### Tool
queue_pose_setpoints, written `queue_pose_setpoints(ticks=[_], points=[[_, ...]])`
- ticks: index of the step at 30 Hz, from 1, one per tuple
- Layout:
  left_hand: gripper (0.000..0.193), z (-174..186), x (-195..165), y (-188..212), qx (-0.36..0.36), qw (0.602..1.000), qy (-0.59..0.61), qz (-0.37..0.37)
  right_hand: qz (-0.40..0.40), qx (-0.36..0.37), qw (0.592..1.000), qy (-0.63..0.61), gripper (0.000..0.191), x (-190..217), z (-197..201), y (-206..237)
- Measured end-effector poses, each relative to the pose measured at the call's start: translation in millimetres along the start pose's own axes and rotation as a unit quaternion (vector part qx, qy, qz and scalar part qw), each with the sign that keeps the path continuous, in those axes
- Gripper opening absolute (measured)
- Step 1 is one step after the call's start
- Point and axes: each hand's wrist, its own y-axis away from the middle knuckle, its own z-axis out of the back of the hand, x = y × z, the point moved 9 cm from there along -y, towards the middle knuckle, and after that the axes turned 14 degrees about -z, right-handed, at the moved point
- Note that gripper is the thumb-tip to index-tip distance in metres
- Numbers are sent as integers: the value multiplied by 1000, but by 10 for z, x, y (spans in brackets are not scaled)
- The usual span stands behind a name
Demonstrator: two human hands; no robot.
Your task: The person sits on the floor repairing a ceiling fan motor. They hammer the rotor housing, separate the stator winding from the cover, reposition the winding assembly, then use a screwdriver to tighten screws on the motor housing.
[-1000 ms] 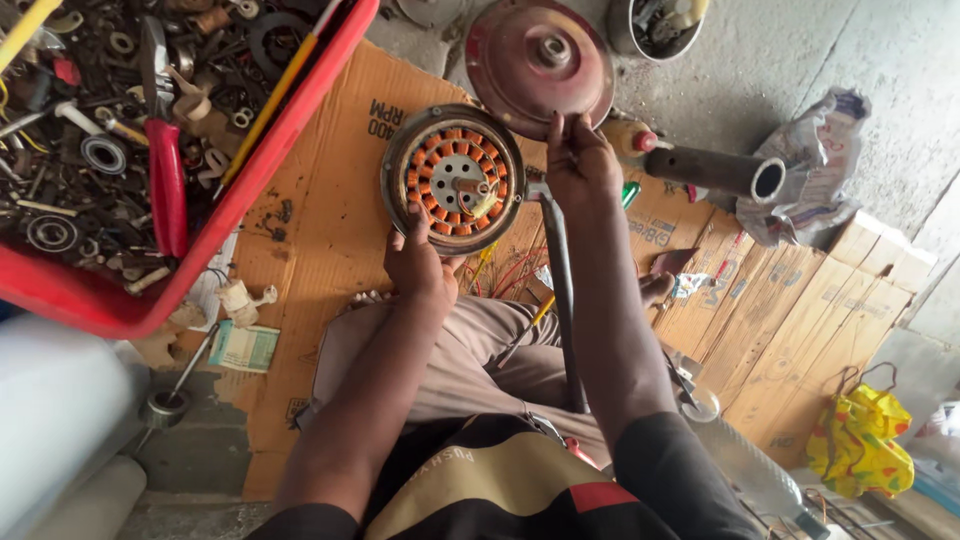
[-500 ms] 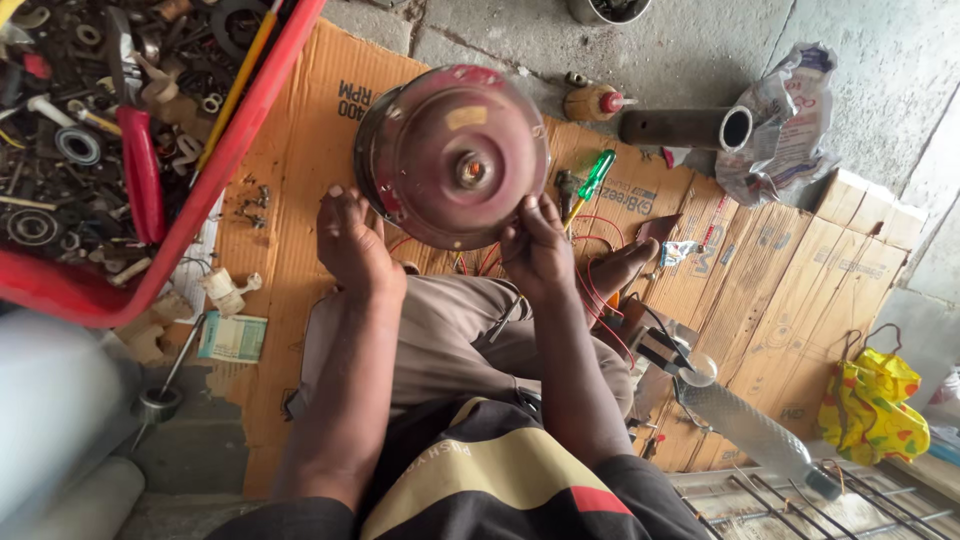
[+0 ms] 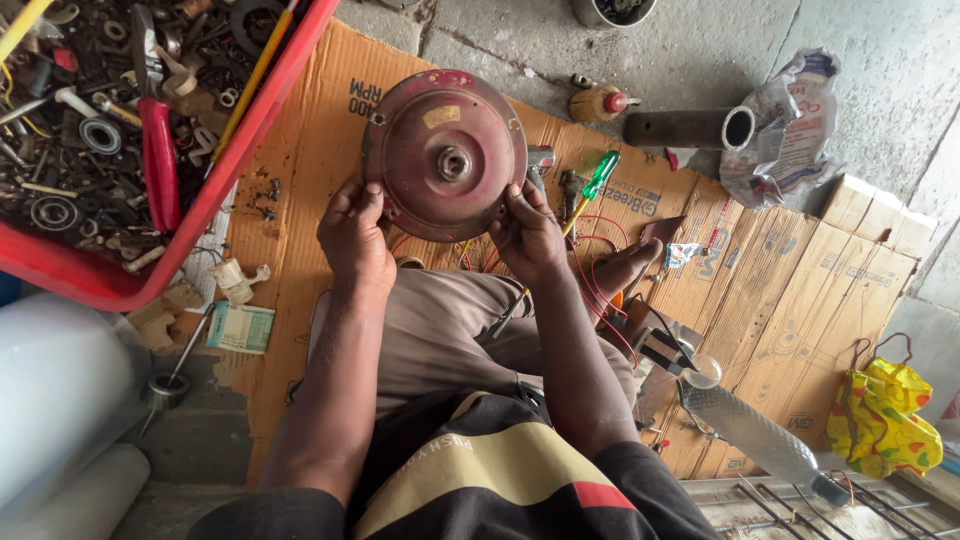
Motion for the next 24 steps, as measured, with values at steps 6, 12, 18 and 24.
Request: queue_pose_setpoints(ticks=[6,12,18,24], points=[[23,-32,-33,1,1,999,-42,-11,-8,-23,1000,-2,14,-58,58,-47],[24,16,-162,-133,-1,985,-169,-23,-12,-44,998,41,21,-64,61,-169],[23,-52,-322,-328,105,953,-283,-13,-21,-141,985,96,25,-53,230,-201],[26,-310,-368,-425,156,935,-320,-13,4,-190,955,228,25,-61,243,-105]])
